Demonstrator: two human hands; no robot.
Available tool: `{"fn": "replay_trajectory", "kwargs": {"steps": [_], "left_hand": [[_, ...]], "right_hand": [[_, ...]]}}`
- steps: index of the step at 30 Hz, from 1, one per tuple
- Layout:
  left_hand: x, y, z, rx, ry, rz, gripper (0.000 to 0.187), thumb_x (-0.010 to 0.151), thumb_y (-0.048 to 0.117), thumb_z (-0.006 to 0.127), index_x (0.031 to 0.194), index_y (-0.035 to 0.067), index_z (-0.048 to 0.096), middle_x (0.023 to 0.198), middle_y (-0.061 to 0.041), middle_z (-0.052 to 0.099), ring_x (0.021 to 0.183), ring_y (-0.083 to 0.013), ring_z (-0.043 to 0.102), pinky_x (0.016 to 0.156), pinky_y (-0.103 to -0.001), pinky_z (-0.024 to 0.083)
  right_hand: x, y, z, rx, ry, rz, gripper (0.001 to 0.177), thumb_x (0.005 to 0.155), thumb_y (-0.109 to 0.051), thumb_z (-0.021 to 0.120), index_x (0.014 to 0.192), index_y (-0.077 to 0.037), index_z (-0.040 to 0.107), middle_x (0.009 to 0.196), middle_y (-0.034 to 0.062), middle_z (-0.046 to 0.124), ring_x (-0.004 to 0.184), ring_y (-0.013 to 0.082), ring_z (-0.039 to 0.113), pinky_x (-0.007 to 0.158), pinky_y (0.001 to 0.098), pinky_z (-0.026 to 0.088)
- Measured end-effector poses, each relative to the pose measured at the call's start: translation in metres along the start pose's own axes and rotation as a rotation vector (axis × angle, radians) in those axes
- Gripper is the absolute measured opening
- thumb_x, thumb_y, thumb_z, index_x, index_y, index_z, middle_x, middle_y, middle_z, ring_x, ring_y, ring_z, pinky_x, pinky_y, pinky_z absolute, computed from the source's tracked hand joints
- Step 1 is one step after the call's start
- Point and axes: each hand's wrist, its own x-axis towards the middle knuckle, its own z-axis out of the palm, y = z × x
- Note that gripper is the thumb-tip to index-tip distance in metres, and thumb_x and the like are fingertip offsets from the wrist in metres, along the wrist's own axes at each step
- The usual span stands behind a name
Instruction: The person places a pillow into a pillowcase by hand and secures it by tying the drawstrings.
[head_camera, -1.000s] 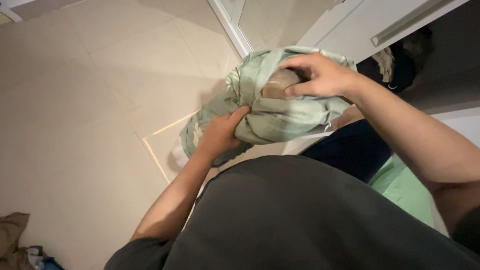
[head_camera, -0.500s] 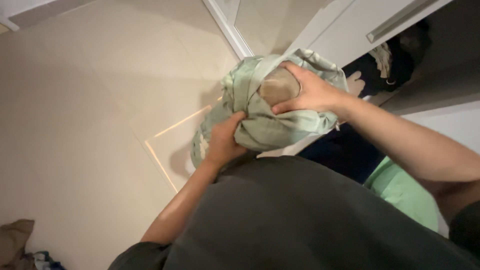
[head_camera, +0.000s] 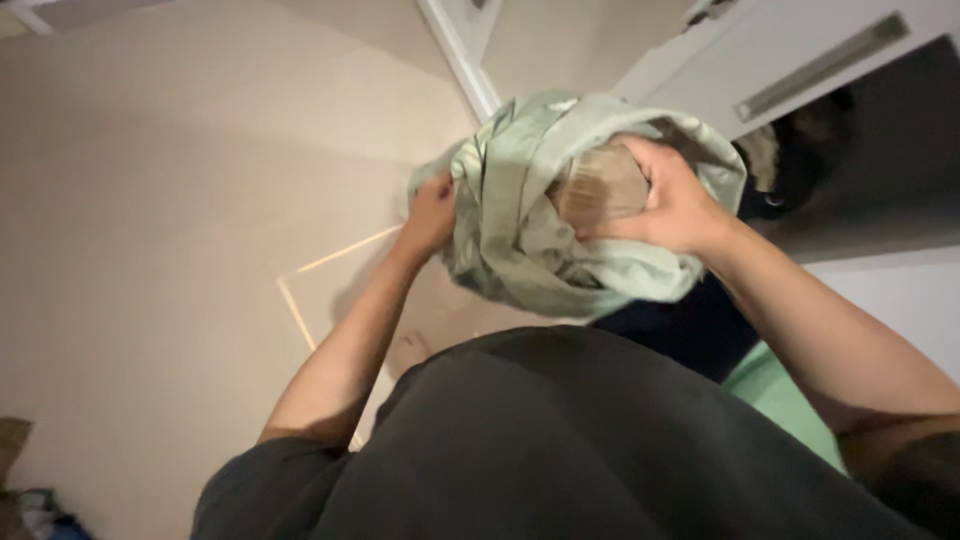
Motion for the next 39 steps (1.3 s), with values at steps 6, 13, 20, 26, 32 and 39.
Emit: {"fn": "replay_trajectory", "kwargs": {"steps": [6,13,20,26,32,39], "left_hand": [[0.038,0.005,0.031,-0.081,0.096,0.362,0.031,0.103,0.024,0.049,0.116,0.004,0.07,0.109,-0.017,0.072,0.102,-0.0263,0.068,0.09,-0.039,0.053],[0.085,0.0,0.029,-0.117,0.48,-0.195,0.043,0.102,0.038,0.055,0.091,-0.001,0.069,0.079,-0.02,0.072,0.074,-0.0356,0.068,0.073,-0.044,0.052],[0.079,0.014,-0.014,0.685,0.341,-0.05,0.052,0.089,0.058,0.066,0.088,0.006,0.076,0.09,-0.022,0.073,0.085,-0.0443,0.069,0.074,-0.053,0.055],[0.066,-0.005,-0.04,0.748,0.212,-0.267,0.047,0.087,0.054,0.068,0.089,0.008,0.076,0.095,-0.02,0.073,0.091,-0.0403,0.07,0.077,-0.051,0.055],[0.008,0.038,0.0,0.401,-0.606,0.008,0.048,0.091,0.054,0.065,0.085,0.007,0.076,0.09,-0.02,0.071,0.085,-0.0398,0.068,0.074,-0.05,0.055],[0.001,0.061,0.014,0.308,-0.483,0.174,0.05,0.095,0.053,0.062,0.081,0.007,0.076,0.083,-0.02,0.069,0.079,-0.0393,0.067,0.071,-0.049,0.054]], "right_hand": [[-0.002,0.025,0.003,0.064,0.101,-0.203,0.078,0.066,-0.012,0.095,0.134,0.0,0.058,0.127,0.0042,0.065,0.118,0.0125,0.06,0.108,0.0319,0.048],[0.002,0.022,0.017,-0.04,0.142,-0.222,0.071,0.057,-0.021,0.1,0.115,-0.002,0.064,0.109,0.0052,0.068,0.104,0.0145,0.063,0.096,0.0313,0.05],[-0.014,0.016,0.025,0.153,0.13,-0.074,0.035,0.072,-0.019,0.093,0.095,-0.007,0.07,0.091,0.0013,0.074,0.08,0.0123,0.068,0.074,0.0255,0.056],[-0.026,0.003,0.049,0.225,0.109,-0.315,0.037,0.08,-0.007,0.088,0.111,-0.004,0.068,0.107,0.0055,0.074,0.096,0.0143,0.069,0.087,0.0276,0.056],[-0.025,-0.009,0.04,0.139,0.005,-0.093,0.057,0.081,-0.015,0.085,0.127,0.002,0.057,0.114,0.0189,0.07,0.105,0.0224,0.067,0.088,0.0341,0.054],[-0.013,-0.047,0.023,-0.631,-0.055,-0.272,0.056,0.088,-0.022,0.071,0.136,0.002,0.054,0.132,0.0194,0.054,0.124,0.0316,0.054,0.111,0.0432,0.046]]}}
